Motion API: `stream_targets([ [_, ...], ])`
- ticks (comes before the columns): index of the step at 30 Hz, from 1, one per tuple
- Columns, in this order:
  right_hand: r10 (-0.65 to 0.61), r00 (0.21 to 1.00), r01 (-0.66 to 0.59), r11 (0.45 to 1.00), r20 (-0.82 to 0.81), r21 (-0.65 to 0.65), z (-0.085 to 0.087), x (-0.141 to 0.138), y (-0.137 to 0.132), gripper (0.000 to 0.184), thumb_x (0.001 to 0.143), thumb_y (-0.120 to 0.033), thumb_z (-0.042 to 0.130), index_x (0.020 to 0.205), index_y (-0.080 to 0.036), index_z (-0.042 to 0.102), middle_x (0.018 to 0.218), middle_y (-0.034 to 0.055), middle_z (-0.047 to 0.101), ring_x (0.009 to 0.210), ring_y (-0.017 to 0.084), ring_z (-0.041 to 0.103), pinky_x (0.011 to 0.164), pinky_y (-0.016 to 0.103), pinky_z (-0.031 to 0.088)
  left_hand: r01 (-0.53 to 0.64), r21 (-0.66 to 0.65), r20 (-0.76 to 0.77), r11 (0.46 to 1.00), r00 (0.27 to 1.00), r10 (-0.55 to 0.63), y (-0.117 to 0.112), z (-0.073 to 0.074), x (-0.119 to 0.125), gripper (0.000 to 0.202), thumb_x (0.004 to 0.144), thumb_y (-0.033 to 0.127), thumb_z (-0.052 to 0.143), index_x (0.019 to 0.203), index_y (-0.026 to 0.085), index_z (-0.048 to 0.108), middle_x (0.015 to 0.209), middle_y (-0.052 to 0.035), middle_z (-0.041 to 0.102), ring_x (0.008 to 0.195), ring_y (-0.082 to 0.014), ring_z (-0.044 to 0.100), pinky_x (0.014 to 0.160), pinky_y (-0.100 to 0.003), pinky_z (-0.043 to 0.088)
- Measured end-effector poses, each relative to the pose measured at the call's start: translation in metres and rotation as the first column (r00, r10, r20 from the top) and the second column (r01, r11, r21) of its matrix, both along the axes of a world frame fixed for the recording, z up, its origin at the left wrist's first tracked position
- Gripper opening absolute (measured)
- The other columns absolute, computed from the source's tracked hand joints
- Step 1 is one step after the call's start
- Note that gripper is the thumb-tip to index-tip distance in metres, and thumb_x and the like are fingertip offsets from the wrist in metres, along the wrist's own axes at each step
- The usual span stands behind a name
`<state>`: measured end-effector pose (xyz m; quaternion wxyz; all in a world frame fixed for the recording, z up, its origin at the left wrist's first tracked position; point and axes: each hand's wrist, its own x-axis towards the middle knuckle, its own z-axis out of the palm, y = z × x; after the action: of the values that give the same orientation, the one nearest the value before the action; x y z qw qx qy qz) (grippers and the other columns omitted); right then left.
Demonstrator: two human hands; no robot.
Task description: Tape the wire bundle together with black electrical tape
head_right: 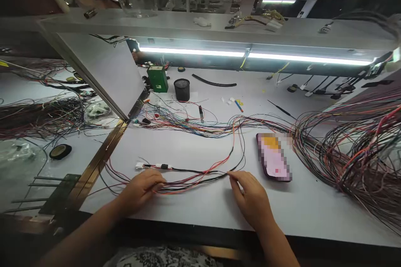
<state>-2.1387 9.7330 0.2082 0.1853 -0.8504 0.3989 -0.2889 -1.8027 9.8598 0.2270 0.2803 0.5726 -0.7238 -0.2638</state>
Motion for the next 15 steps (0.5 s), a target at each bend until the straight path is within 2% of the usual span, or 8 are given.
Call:
stream_targets([
  [3,0.092,0.995,-0.094,0.994,-0.049,-0.059,0.002,0.016,-0.004,0.021,0.092,-0.024,0.050,0.107,-0.025,0.064,0.100,0.0064,0.067,0.093,0.022,0.061,0.080,0.039,0.051,-0.083,0.186,-0.149,0.979,0.983,0.112,0.001,0.021,0.005,0.025,0.097,0.035,0.039,0.096,0.020,0.059,0.085,-0.0026,0.060,0.080,-0.0145,0.055,0.075,-0.027,0.045],
  [5,0.143,0.981,-0.153,0.985,-0.128,-0.074,0.003,0.031,-0.007,0.022,0.092,-0.023,0.049,0.104,-0.024,0.066,0.098,0.0065,0.068,0.090,0.022,0.062,0.078,0.040,0.051,-0.093,0.305,-0.206,0.948,0.965,0.161,0.003,0.032,0.007,0.029,0.095,0.042,0.042,0.110,0.021,0.056,0.087,-0.0023,0.060,0.076,-0.0138,0.056,0.068,-0.025,0.047],
  [6,0.167,0.970,-0.182,0.981,-0.175,-0.070,0.003,0.038,-0.008,0.022,0.091,-0.023,0.049,0.103,-0.024,0.067,0.098,0.0062,0.068,0.089,0.022,0.062,0.077,0.040,0.051,-0.057,0.334,-0.200,0.941,0.971,0.130,0.004,0.037,0.007,0.035,0.093,0.045,0.046,0.118,0.022,0.054,0.091,-0.0027,0.061,0.080,-0.0143,0.058,0.070,-0.025,0.048],
  [8,0.199,0.947,-0.217,0.975,-0.252,-0.046,0.001,0.051,-0.010,0.023,0.091,-0.023,0.048,0.104,-0.024,0.067,0.102,0.0062,0.068,0.091,0.023,0.062,0.080,0.042,0.051,0.063,0.331,-0.108,0.942,0.994,-0.028,0.005,0.045,0.007,0.044,0.085,0.049,0.059,0.121,0.025,0.055,0.104,-0.0040,0.062,0.093,-0.0177,0.058,0.082,-0.029,0.048],
  [10,0.208,0.936,-0.222,0.975,-0.284,-0.016,-0.002,0.060,-0.012,0.030,0.091,-0.020,0.046,0.115,-0.023,0.062,0.114,0.0075,0.065,0.102,0.025,0.060,0.086,0.044,0.051,0.141,0.282,0.038,0.949,0.987,-0.158,0.005,0.051,0.005,0.039,0.081,0.050,0.064,0.112,0.026,0.063,0.112,-0.0047,0.061,0.104,-0.0213,0.056,0.092,-0.034,0.045],
  [12,0.219,0.931,-0.223,0.975,-0.293,0.023,-0.005,0.066,-0.013,0.043,0.090,-0.015,0.042,0.132,-0.023,0.051,0.132,0.0086,0.055,0.115,0.026,0.055,0.091,0.045,0.051,0.099,0.218,0.120,0.971,0.985,-0.127,0.003,0.052,0.000,0.034,0.085,0.048,0.059,0.108,0.024,0.065,0.114,-0.0057,0.062,0.108,-0.0221,0.054,0.095,-0.035,0.043],
  [15,0.251,0.930,-0.239,0.968,-0.270,0.076,-0.005,0.070,-0.011,0.057,0.088,-0.009,0.038,0.142,-0.030,0.036,0.150,0.0051,0.034,0.125,0.025,0.047,0.095,0.044,0.051,-0.053,0.148,0.164,0.988,0.986,0.028,-0.004,0.042,-0.012,0.037,0.092,0.046,0.048,0.119,0.023,0.058,0.120,-0.0064,0.060,0.113,-0.0219,0.052,0.098,-0.037,0.041],
])
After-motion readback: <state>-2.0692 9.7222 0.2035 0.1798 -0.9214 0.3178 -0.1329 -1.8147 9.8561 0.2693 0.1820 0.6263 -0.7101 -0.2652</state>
